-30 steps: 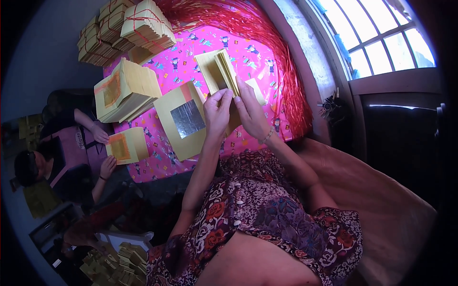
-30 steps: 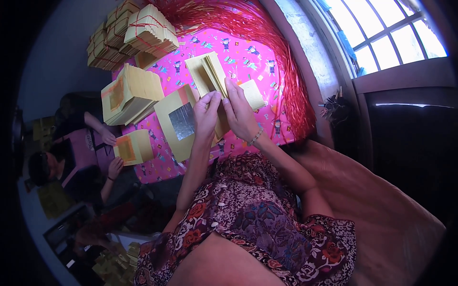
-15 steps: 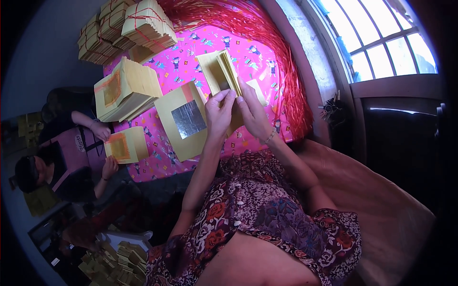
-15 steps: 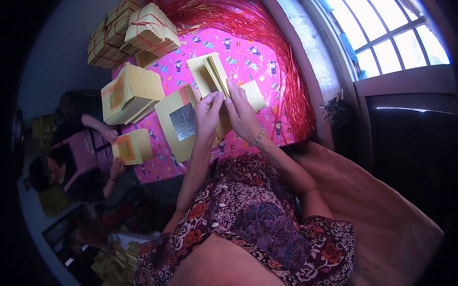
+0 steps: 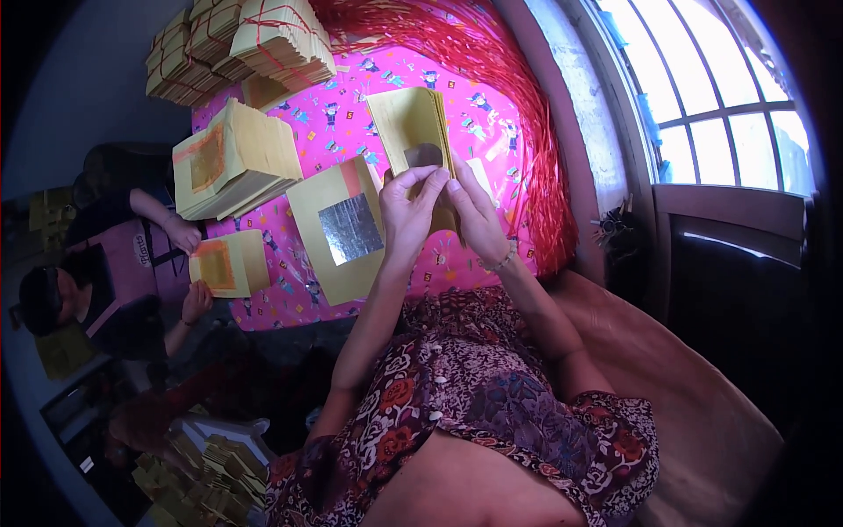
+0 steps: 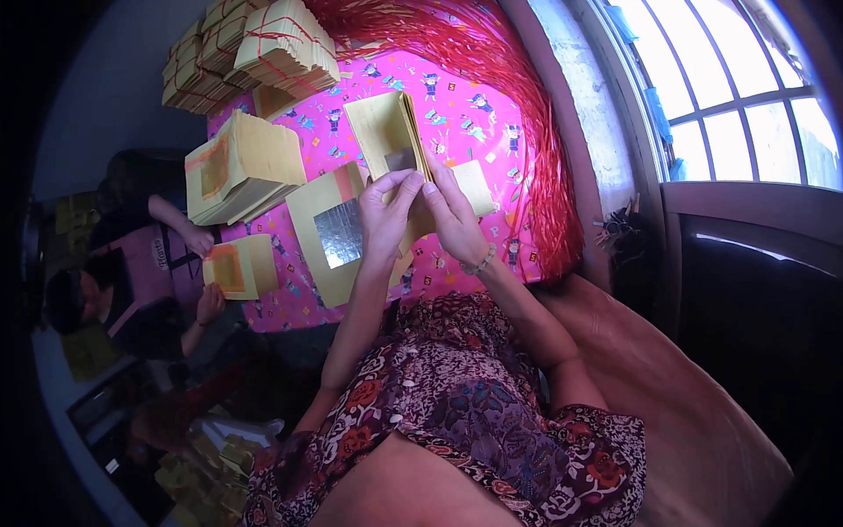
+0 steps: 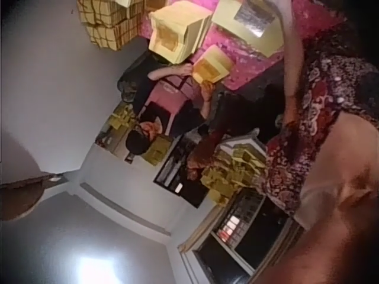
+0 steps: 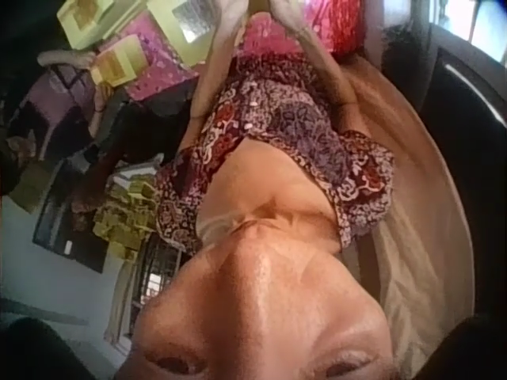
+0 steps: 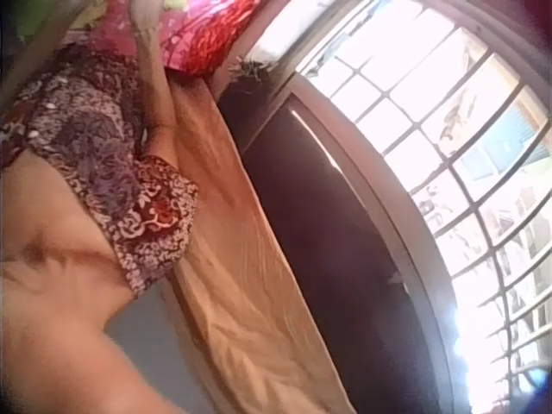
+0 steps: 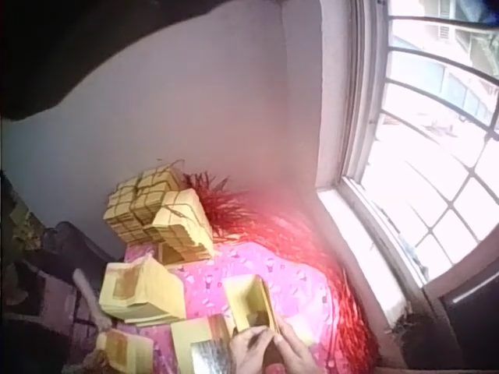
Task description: Counting and bundling sheets of joss paper using red string.
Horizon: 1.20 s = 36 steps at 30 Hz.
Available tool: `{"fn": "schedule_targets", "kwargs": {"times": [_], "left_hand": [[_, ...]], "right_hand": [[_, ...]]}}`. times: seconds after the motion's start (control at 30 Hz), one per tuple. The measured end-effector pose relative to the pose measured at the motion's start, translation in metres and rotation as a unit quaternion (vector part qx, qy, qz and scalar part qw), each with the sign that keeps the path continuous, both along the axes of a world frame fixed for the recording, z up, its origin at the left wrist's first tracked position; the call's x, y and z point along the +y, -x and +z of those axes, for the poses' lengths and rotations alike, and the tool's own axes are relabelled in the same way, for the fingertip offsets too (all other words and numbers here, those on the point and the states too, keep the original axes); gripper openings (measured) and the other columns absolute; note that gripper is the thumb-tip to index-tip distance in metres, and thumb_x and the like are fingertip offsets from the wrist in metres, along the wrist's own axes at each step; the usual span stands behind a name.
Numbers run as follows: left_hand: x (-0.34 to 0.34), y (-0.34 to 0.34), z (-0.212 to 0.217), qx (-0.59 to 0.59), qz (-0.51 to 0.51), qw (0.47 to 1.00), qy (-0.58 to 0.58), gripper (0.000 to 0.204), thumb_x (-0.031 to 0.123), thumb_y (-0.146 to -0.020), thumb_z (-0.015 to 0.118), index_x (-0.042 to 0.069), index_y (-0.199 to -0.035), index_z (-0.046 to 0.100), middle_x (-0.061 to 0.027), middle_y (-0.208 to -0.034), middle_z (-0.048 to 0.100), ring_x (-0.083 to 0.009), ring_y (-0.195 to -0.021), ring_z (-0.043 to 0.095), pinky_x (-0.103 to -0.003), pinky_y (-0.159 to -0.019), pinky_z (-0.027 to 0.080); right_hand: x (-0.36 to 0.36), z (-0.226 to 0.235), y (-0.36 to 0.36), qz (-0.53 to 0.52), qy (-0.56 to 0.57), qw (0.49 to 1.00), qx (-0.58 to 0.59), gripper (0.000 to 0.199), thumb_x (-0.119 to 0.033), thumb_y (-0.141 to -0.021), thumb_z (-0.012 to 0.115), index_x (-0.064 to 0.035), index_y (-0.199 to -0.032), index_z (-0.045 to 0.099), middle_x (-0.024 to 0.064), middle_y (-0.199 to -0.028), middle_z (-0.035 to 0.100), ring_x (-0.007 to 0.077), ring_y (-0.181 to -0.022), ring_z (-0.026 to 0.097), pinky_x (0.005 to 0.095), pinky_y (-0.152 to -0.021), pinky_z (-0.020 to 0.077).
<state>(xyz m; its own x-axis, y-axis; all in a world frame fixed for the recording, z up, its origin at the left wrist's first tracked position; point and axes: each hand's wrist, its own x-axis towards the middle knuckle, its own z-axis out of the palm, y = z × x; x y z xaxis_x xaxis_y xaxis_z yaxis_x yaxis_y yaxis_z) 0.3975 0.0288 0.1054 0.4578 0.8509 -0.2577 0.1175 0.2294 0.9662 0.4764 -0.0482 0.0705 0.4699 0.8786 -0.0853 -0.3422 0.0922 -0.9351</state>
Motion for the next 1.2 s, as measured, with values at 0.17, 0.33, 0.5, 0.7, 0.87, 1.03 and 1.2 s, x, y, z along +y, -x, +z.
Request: {"fn": "schedule_targets", "kwargs": {"times": [0.17, 0.33, 0.5, 0.7, 0.87, 1.03, 1.2], "left_hand": [[0.006, -0.007, -0.003, -0.006, 0.001, 1.000, 0.006, 0.019, 0.014, -0.082, 0.068, -0.002, -0.091, 0.067, -0.0024, -0.080, 0.064, -0.0061, -0.073, 0.056, -0.020, -0.068, 0.046], [0.017, -0.017, -0.016, -0.018, 0.013, 1.000, 0.013, 0.020, 0.018, -0.086, 0.064, 0.000, -0.094, 0.066, -0.0032, -0.085, 0.064, -0.0076, -0.080, 0.056, -0.021, -0.072, 0.046], [0.038, -0.019, -0.040, 0.027, -0.021, 0.997, -0.071, 0.028, 0.000, -0.088, 0.043, 0.004, -0.112, 0.055, -0.0087, -0.113, 0.058, -0.0173, -0.109, 0.051, -0.030, -0.091, 0.040], [0.051, -0.010, -0.061, 0.198, 0.039, 0.944, -0.261, 0.046, -0.001, -0.078, 0.058, 0.011, -0.121, 0.051, -0.0050, -0.110, 0.054, -0.0101, -0.081, 0.049, -0.024, -0.068, 0.041], [0.039, 0.009, -0.032, 0.117, 0.058, 0.952, -0.278, 0.041, -0.004, -0.075, 0.058, 0.007, -0.114, 0.053, -0.0131, -0.104, 0.052, -0.0263, -0.092, 0.054, -0.033, -0.081, 0.044], [0.016, 0.054, -0.026, 0.101, 0.047, 0.965, -0.239, 0.033, -0.002, -0.078, 0.056, 0.004, -0.111, 0.056, -0.0152, -0.108, 0.054, -0.0260, -0.095, 0.056, -0.032, -0.078, 0.046], [0.000, 0.125, -0.017, 0.123, 0.132, 0.960, -0.213, 0.027, 0.000, -0.082, 0.054, 0.004, -0.108, 0.058, -0.0098, -0.106, 0.056, -0.0175, -0.087, 0.056, -0.026, -0.071, 0.046]], "right_hand": [[0.004, 0.001, -0.007, 0.011, 0.023, 0.999, 0.033, 0.046, -0.009, -0.095, 0.037, 0.0004, -0.139, 0.029, 0.0115, -0.130, 0.039, 0.0204, -0.123, 0.037, 0.0303, -0.104, 0.0263], [0.017, 0.003, -0.025, 0.042, 0.006, 0.992, -0.119, 0.050, -0.010, -0.093, 0.045, -0.0012, -0.139, 0.027, 0.0121, -0.129, 0.040, 0.0200, -0.123, 0.036, 0.0308, -0.102, 0.0290], [0.035, -0.015, -0.054, -0.010, 0.083, 0.993, -0.080, 0.042, -0.006, -0.090, 0.047, -0.0007, -0.130, 0.037, 0.0094, -0.110, 0.054, 0.0141, -0.096, 0.052, 0.0279, -0.083, 0.0439], [0.087, -0.086, -0.118, 0.069, 0.156, 0.985, 0.005, 0.030, -0.006, -0.088, 0.046, -0.0041, -0.117, 0.049, 0.0002, -0.076, 0.055, 0.0075, -0.060, 0.050, 0.0235, -0.050, 0.0416], [0.137, -0.170, -0.191, 0.093, 0.205, 0.973, -0.041, 0.020, -0.007, -0.086, 0.048, -0.0026, -0.104, 0.055, 0.0008, -0.071, 0.056, 0.0133, -0.059, 0.055, 0.0276, -0.050, 0.0457], [0.153, -0.223, -0.200, 0.073, 0.265, 0.927, -0.254, 0.027, -0.009, -0.084, 0.052, -0.0008, -0.109, 0.050, 0.0147, -0.090, 0.061, 0.0259, -0.081, 0.061, 0.0360, -0.071, 0.0489], [0.146, -0.159, -0.165, -0.065, 0.311, 0.739, -0.594, 0.048, -0.019, -0.076, 0.061, -0.0026, -0.118, 0.043, 0.0268, -0.106, 0.049, 0.0419, -0.098, 0.052, 0.0483, -0.083, 0.0440]]}}
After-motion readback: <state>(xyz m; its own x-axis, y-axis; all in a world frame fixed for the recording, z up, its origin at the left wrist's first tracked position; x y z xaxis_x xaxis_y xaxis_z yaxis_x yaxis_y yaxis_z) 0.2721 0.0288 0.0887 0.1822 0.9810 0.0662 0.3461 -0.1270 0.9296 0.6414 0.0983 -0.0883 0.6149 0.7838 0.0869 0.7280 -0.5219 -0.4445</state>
